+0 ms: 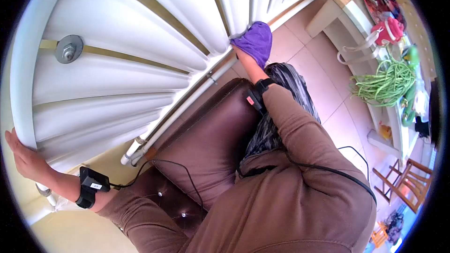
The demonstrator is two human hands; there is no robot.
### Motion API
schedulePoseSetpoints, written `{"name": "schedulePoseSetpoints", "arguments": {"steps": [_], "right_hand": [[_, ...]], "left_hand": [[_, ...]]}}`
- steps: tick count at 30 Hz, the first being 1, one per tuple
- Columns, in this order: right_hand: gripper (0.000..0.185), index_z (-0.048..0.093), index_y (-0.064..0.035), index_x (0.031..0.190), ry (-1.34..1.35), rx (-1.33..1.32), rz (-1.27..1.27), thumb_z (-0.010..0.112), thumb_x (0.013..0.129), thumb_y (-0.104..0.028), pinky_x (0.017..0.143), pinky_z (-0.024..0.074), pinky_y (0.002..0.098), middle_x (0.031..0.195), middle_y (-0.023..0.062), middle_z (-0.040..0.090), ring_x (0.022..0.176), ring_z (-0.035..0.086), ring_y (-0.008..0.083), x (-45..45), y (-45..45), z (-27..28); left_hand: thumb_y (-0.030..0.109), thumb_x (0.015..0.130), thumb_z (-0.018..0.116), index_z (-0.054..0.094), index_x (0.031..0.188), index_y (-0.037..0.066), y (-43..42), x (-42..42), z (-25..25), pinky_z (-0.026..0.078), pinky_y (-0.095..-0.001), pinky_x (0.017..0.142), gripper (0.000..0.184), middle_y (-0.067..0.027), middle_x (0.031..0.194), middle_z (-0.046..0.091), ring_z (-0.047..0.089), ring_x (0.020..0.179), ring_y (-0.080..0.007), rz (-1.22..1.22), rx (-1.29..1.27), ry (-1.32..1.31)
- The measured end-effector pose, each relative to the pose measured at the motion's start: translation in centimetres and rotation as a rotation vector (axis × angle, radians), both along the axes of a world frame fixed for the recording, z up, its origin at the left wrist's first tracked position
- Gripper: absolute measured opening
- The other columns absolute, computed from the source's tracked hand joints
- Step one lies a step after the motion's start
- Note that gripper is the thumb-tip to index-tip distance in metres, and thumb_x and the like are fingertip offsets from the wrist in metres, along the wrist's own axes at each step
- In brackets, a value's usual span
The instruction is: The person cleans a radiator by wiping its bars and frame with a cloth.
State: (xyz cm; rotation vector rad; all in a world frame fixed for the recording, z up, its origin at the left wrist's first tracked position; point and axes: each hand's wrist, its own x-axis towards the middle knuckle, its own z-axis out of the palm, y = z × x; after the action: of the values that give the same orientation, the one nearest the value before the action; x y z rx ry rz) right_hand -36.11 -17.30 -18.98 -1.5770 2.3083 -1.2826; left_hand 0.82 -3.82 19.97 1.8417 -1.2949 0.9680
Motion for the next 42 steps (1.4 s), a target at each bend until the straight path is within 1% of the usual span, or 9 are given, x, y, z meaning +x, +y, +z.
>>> {"name": "schedulePoseSetpoints", "arguments": {"steps": [4,17,19,20,21,24,31,33,42], "right_hand": [[0.063,0.049,-0.0017,0.105,-0.1,0.071,-0.123,0.075,0.054,-0.029,0.084,0.0413,0.0406,0.098,0.018,0.052,0.095,0.051,0.0355,1.0,-1.2,-1.0],[0.051,0.057,-0.0051,0.107,0.09,-0.043,0.146,0.071,0.064,-0.028,0.097,0.036,0.0367,0.109,0.0163,0.055,0.107,0.049,0.0332,-3.6,-2.7,-9.9],[0.028,0.057,-0.0023,0.091,-0.298,0.087,0.205,0.067,0.068,-0.013,0.079,0.0435,0.0343,0.09,0.0132,0.056,0.092,0.054,0.0287,-3.5,0.5,-5.6],[0.042,0.059,-0.0043,0.103,-0.677,0.253,0.196,0.071,0.069,-0.026,0.08,0.0444,0.0366,0.103,0.0097,0.057,0.094,0.054,0.0245,-3.8,-2.5,-15.1],[0.035,0.061,-0.0045,0.093,-1.342,0.352,-0.098,0.071,0.071,-0.03,0.059,0.047,0.0311,0.091,0.0053,0.058,0.076,0.056,0.0169,-3.3,-0.4,-10.6],[0.027,0.062,-0.0118,0.089,-1.398,0.305,0.001,0.068,0.074,-0.034,0.048,0.0364,0.0248,0.077,-0.001,0.059,0.065,0.053,0.01,-4.2,1.4,-5.5],[0.033,0.064,-0.0003,0.092,-0.382,0.434,0.431,0.066,0.073,-0.027,0.077,0.0469,0.0367,0.085,0.0181,0.064,0.08,0.061,0.0339,0.4,3.9,-6.5],[0.044,0.062,-0.003,0.103,-0.341,0.294,0.449,0.068,0.069,-0.031,0.087,0.0449,0.0401,0.103,0.0238,0.06,0.097,0.057,0.0363,2.9,5.3,-6.1],[0.033,0.066,-0.0055,0.091,-0.029,0.546,0.734,0.067,0.071,-0.032,0.074,0.0484,0.038,0.085,0.0178,0.065,0.081,0.063,0.0309,-0.9,6.0,-5.4]], "left_hand": [[0.034,0.091,0.03,0.062,0.112,0.014,0.5,2.0,0.3,0.045,-0.0309,0.082,0.043,-0.0091,0.104,0.065,0.061,0.097,-0.0225,0.087,0.054,0.066],[0.052,0.091,0.033,0.068,0.099,0.014,-0.2,2.7,0.3,0.043,-0.0281,0.078,0.053,-0.0053,0.093,0.067,0.061,0.088,-0.0195,0.035,0.067,0.001],[0.053,0.09,0.033,0.068,0.099,0.015,-0.2,2.9,0.5,0.043,-0.0282,0.077,0.052,-0.0048,0.092,0.067,0.061,0.087,-0.0199,0.056,0.071,-0.064],[0.055,0.089,0.032,0.068,0.099,0.015,-0.2,2.6,0.4,0.043,-0.0284,0.078,0.054,-0.0045,0.092,0.067,0.061,0.087,-0.0201,0.083,0.089,-0.068],[0.056,0.089,0.032,0.068,0.099,0.016,-0.2,2.3,0.4,0.043,-0.0285,0.078,0.055,-0.0041,0.092,0.067,0.061,0.087,-0.0204,0.111,0.11,-0.073],[0.06,0.087,0.032,0.068,0.098,0.016,-0.4,1.3,0.5,0.042,-0.0294,0.079,0.059,-0.0051,0.092,0.067,0.061,0.088,-0.0213,0.125,0.09,0.017],[0.062,0.086,0.03,0.069,0.097,0.015,-0.4,1.7,0.8,0.042,-0.0311,0.081,0.061,-0.0046,0.092,0.067,0.06,0.09,-0.0232,0.169,0.092,0.028],[0.036,0.091,0.037,0.065,0.107,0.021,-0.2,3.3,0.7,0.048,-0.0368,0.075,0.035,-0.0085,0.099,0.065,0.061,0.093,-0.0267,0.191,0.136,-0.186],[0.023,0.087,0.051,0.063,0.108,0.01,-0.5,5.5,1.4,0.048,-0.0317,0.073,0.027,-0.0075,0.099,0.066,0.062,0.087,-0.0212,0.115,0.129,-0.477]]}}
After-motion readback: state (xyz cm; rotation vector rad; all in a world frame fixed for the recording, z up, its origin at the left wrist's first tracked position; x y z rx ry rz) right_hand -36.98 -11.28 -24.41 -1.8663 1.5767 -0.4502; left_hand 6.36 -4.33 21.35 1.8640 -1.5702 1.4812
